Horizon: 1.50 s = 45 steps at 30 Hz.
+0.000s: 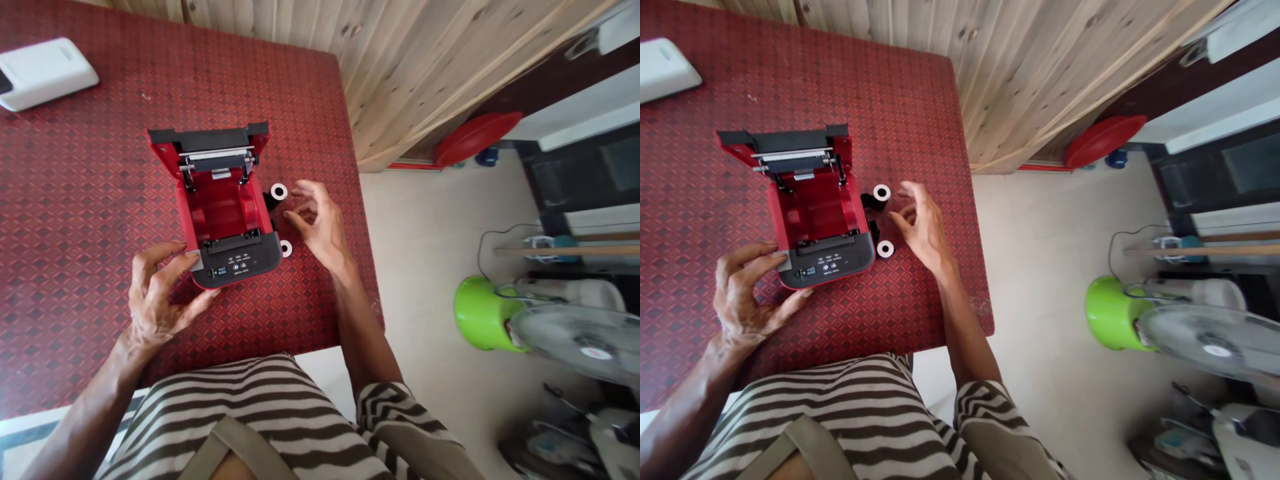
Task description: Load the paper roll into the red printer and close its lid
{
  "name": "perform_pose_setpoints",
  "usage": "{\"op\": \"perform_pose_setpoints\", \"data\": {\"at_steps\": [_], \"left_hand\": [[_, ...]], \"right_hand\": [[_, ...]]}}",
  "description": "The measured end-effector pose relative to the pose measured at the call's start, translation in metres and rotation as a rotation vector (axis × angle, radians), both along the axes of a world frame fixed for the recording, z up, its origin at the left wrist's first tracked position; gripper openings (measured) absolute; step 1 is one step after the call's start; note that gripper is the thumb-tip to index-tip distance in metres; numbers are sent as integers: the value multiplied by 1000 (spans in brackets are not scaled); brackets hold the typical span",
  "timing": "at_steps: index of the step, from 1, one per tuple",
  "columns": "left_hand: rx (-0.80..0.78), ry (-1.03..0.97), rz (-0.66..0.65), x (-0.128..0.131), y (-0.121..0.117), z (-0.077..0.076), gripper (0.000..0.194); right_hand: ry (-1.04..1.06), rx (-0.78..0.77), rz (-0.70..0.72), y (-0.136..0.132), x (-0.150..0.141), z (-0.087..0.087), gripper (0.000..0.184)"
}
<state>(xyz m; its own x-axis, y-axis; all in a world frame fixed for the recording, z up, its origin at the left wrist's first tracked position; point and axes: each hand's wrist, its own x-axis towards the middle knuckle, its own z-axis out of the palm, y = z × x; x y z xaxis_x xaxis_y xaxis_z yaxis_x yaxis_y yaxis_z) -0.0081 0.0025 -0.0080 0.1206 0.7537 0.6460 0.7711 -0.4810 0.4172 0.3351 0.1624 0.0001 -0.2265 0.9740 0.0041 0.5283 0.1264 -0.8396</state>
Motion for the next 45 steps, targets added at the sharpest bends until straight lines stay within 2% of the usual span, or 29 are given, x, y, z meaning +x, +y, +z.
{"op": "perform_pose_setpoints", "data": {"at_steps": [3,5,7,12,15,18,20,22,25,26,28,32,36,39,45], "left_hand": [[-3,-7,9,-1,0,-1,62],[15,-2,-8,-2,1,-1,67],[15,8,-15,-1,2,-1,71],[13,-4,-5,0,3,2,66],[-9,16,-4,0,2,4,62],[-18,13,0,0,1,4,59],[-17,-1,-5,1,0,4,59],[-21,-5,-4,2,0,4,61],[2,-4,-3,3,0,3,66],[10,-1,-8,3,1,2,67],[20,-2,-15,3,1,1,67],[9,-21,-8,3,-1,-1,67],[-53,-3,4,3,-6,2,64],[-71,-11,2,3,-8,3,66],[-81,-20,23,5,-9,1,59]], "right_hand": [[-50,-107,61,-31,22,19,36],[-36,-162,120,-52,26,23,42],[-21,-132,112,-68,20,18,49],[-27,2,-5,-79,-6,-4,23],[87,-39,-55,-79,-5,-2,30],[218,-119,-111,-82,8,19,34],[276,-133,-60,-83,17,40,37],[348,-112,97,-79,23,64,42],[415,-95,456,-60,19,97,53],[380,-104,548,-52,14,106,54],[209,-92,611,-37,-5,120,47],[-275,138,555,-20,-59,132,27],[-690,149,575,-19,-104,135,34],[-816,130,583,-18,-118,138,41],[-860,157,606,-20,-119,145,44]]}}
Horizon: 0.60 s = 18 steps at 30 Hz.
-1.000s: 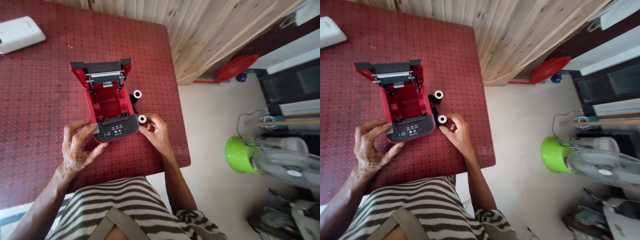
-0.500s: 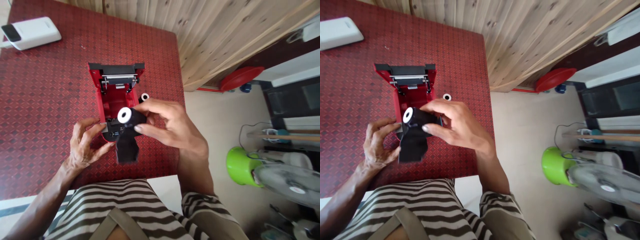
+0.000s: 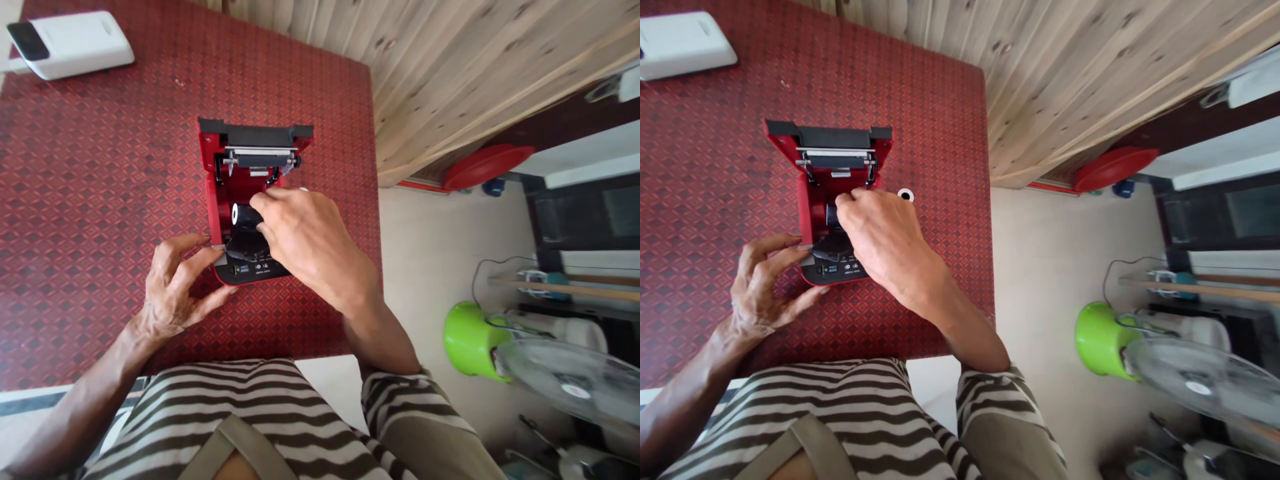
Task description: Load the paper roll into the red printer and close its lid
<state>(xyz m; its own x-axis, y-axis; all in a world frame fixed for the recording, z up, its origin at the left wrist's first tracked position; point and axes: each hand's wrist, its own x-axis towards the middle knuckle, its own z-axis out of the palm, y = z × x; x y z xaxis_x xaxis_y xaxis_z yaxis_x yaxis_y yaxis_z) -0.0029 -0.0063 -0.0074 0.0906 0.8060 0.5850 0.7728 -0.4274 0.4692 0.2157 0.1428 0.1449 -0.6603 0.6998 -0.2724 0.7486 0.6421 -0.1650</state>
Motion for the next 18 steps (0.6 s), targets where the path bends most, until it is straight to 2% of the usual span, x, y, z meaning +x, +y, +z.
{"op": "perform_pose_setpoints", "data": {"at_steps": [5,9,12,18], "left_hand": [[8,-12,-4,1,1,0,63],[-5,-7,-23,0,1,3,74],[-6,-12,-21,0,1,4,72],[33,-35,-12,2,3,0,72]], "right_hand": [[-19,26,32,4,-11,-5,50],[-90,-20,25,17,-18,-13,47],[-83,-25,14,22,-20,-17,43],[-127,-41,13,19,-18,-10,48]]}}
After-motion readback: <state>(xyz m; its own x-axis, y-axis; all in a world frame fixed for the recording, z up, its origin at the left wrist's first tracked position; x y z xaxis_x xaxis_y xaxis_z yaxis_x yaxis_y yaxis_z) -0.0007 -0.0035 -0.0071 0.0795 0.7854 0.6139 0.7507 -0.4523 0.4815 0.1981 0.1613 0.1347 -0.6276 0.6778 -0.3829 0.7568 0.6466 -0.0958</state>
